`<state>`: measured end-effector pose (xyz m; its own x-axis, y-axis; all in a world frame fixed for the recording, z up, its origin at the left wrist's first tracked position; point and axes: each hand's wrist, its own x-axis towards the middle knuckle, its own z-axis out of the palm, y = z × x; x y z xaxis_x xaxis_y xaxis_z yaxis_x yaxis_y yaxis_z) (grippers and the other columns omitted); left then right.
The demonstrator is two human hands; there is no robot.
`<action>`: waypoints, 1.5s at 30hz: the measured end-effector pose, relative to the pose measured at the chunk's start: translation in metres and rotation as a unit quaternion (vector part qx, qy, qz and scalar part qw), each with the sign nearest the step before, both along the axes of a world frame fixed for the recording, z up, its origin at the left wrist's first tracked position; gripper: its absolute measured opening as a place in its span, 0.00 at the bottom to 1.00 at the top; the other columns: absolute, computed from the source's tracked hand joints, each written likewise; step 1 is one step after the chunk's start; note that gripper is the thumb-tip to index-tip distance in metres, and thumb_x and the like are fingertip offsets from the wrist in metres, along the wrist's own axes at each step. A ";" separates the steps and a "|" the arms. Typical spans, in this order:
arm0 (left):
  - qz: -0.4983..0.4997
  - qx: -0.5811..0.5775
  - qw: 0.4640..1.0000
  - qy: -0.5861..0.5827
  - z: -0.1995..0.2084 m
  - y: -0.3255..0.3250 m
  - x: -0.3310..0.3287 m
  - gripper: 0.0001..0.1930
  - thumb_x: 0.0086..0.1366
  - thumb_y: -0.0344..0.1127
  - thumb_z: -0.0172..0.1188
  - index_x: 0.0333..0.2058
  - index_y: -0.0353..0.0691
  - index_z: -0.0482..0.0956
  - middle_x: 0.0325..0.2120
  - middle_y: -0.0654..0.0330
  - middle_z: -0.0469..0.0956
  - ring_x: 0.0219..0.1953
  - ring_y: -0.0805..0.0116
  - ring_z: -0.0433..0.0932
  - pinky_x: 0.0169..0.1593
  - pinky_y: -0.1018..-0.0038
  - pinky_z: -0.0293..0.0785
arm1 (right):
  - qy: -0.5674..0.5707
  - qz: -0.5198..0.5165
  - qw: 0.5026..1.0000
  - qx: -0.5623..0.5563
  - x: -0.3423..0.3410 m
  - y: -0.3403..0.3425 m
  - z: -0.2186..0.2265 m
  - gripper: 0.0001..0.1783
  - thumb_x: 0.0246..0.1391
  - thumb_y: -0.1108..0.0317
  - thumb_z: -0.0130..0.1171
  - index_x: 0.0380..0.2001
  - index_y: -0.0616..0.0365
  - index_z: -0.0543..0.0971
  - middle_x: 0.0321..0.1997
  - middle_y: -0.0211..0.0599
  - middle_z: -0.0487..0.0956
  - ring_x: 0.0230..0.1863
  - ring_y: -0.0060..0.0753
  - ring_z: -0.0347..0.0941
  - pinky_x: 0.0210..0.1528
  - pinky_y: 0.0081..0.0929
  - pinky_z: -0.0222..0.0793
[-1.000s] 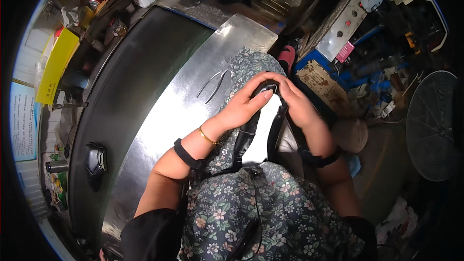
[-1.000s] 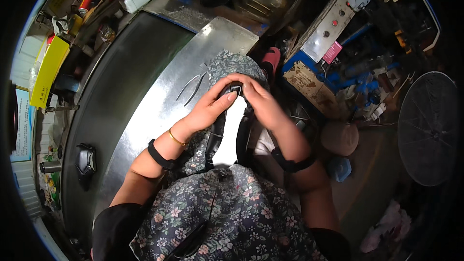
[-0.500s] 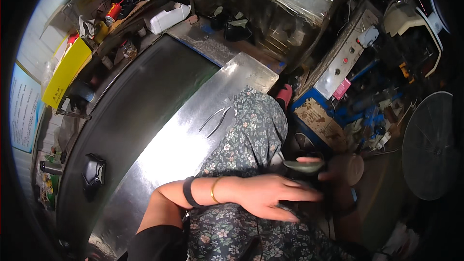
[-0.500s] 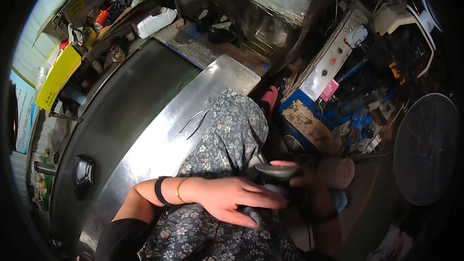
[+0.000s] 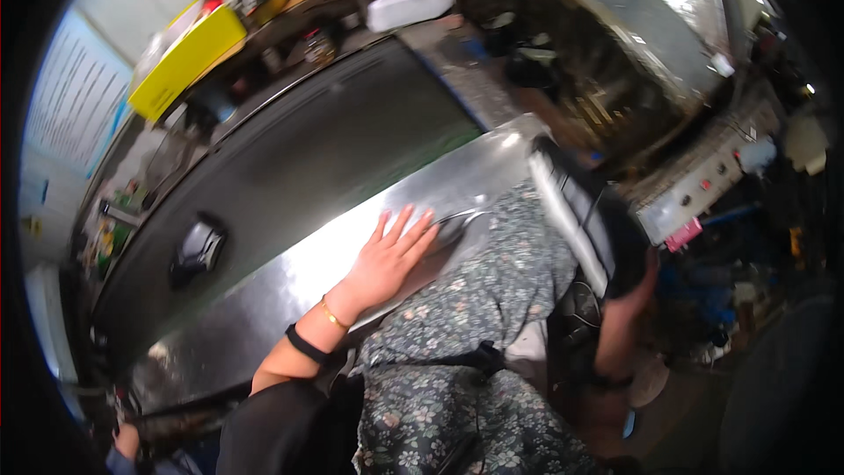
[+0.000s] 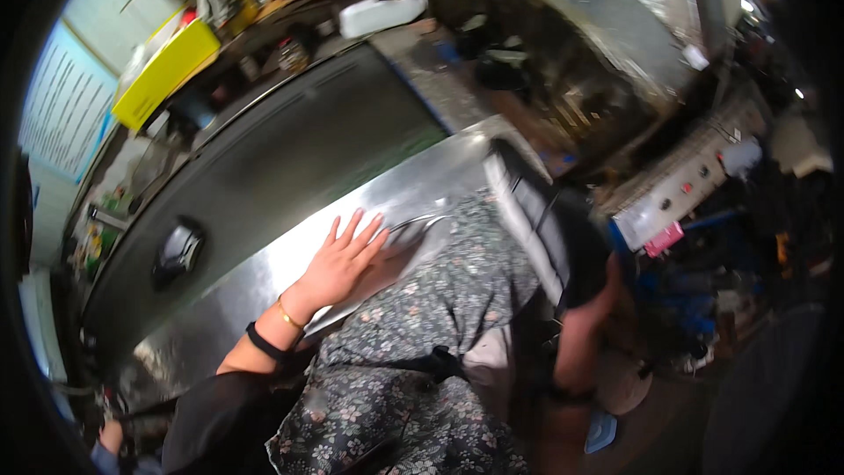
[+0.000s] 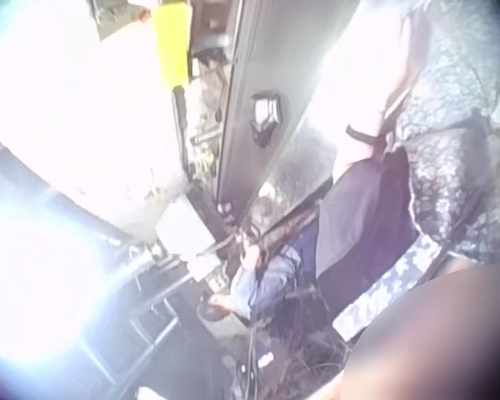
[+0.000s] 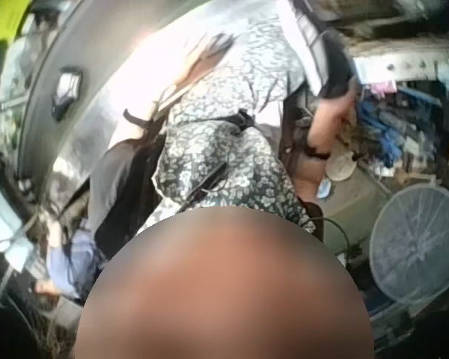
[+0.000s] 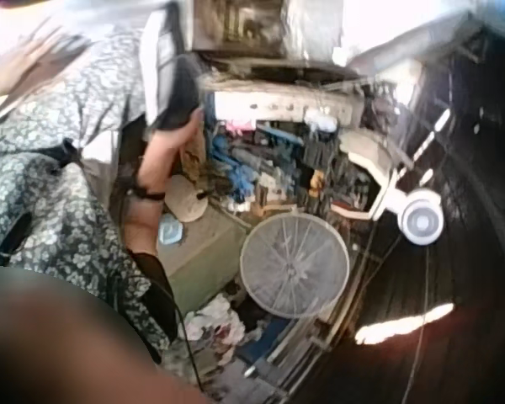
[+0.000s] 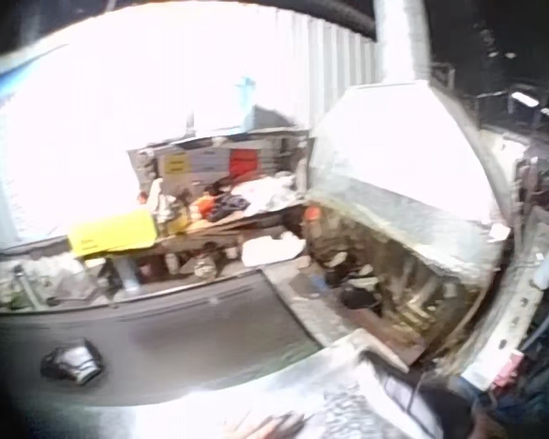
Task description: The person is seen manufacturing shoes in a workshop.
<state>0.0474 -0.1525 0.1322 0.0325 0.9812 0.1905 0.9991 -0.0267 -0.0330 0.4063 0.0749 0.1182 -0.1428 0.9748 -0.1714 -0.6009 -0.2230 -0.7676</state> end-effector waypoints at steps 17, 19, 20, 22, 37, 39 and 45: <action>-0.357 -0.321 0.202 -0.854 0.057 0.036 0.035 0.62 0.52 0.86 0.15 0.73 0.41 0.43 0.51 0.32 0.76 0.54 0.38 0.77 0.64 0.50 0.65 | 0.369 0.625 0.688 0.019 -0.102 -0.063 0.052 0.59 0.52 0.16 0.24 0.75 0.47 0.46 0.69 0.68 0.61 0.59 0.76 0.69 0.58 0.64 0.68; -0.372 -0.368 0.086 -0.848 0.054 0.044 0.057 0.64 0.48 0.89 0.15 0.74 0.43 0.40 0.55 0.31 0.72 0.53 0.35 0.77 0.63 0.46 0.65 | 0.411 0.627 0.661 0.017 -0.102 -0.088 0.053 0.60 0.50 0.14 0.25 0.76 0.40 0.39 0.71 0.63 0.60 0.61 0.75 0.67 0.59 0.62 0.67; -0.353 -0.403 0.052 -0.843 0.052 0.045 0.068 0.65 0.47 0.90 0.16 0.74 0.46 0.38 0.58 0.32 0.70 0.52 0.33 0.78 0.62 0.43 0.65 | 0.417 0.644 0.640 0.043 -0.103 -0.099 0.051 0.59 0.49 0.14 0.26 0.76 0.38 0.36 0.73 0.61 0.58 0.63 0.75 0.65 0.60 0.63 0.65; -0.385 -0.414 -0.019 -0.825 0.054 0.041 0.084 0.63 0.48 0.89 0.16 0.74 0.48 0.36 0.65 0.34 0.61 0.58 0.34 0.73 0.64 0.42 0.61 | 0.475 0.626 0.618 0.023 -0.104 -0.119 0.051 0.60 0.49 0.14 0.29 0.76 0.35 0.32 0.75 0.59 0.54 0.65 0.75 0.62 0.63 0.65 0.61; -0.043 -0.277 0.488 -0.826 0.089 -0.017 0.090 0.45 0.75 0.65 0.24 0.29 0.32 0.83 0.18 0.55 0.79 0.24 0.69 0.78 0.29 0.75 0.74 | -0.184 0.464 0.821 0.277 -0.097 -0.171 0.124 0.18 0.73 0.57 0.45 0.37 0.60 0.75 0.29 0.34 0.82 0.21 0.16 0.74 0.23 0.16 0.69; -0.063 -0.199 0.577 -0.790 0.087 -0.023 0.102 0.42 0.75 0.65 0.27 0.21 0.37 0.78 0.13 0.61 0.72 0.16 0.73 0.71 0.20 0.78 0.63 | -0.164 0.413 0.811 0.380 -0.095 -0.177 0.117 0.17 0.71 0.60 0.48 0.31 0.60 0.75 0.28 0.36 0.80 0.23 0.22 0.75 0.24 0.20 0.69; -0.367 0.107 0.676 -0.630 0.091 -0.021 0.126 0.31 0.71 0.61 0.41 0.23 0.41 0.77 0.17 0.59 0.74 0.21 0.63 0.73 0.33 0.67 0.68 | -0.125 0.253 0.709 0.646 -0.099 -0.181 0.108 0.17 0.58 0.51 0.61 0.33 0.55 0.80 0.31 0.37 0.80 0.35 0.50 0.79 0.47 0.49 0.71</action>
<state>0.1735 -0.1734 0.2237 0.1759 0.7348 0.6551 -0.0413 -0.6594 0.7507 0.3071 -0.1058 0.2263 -0.6528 0.1758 0.7368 -0.5033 0.6263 -0.5954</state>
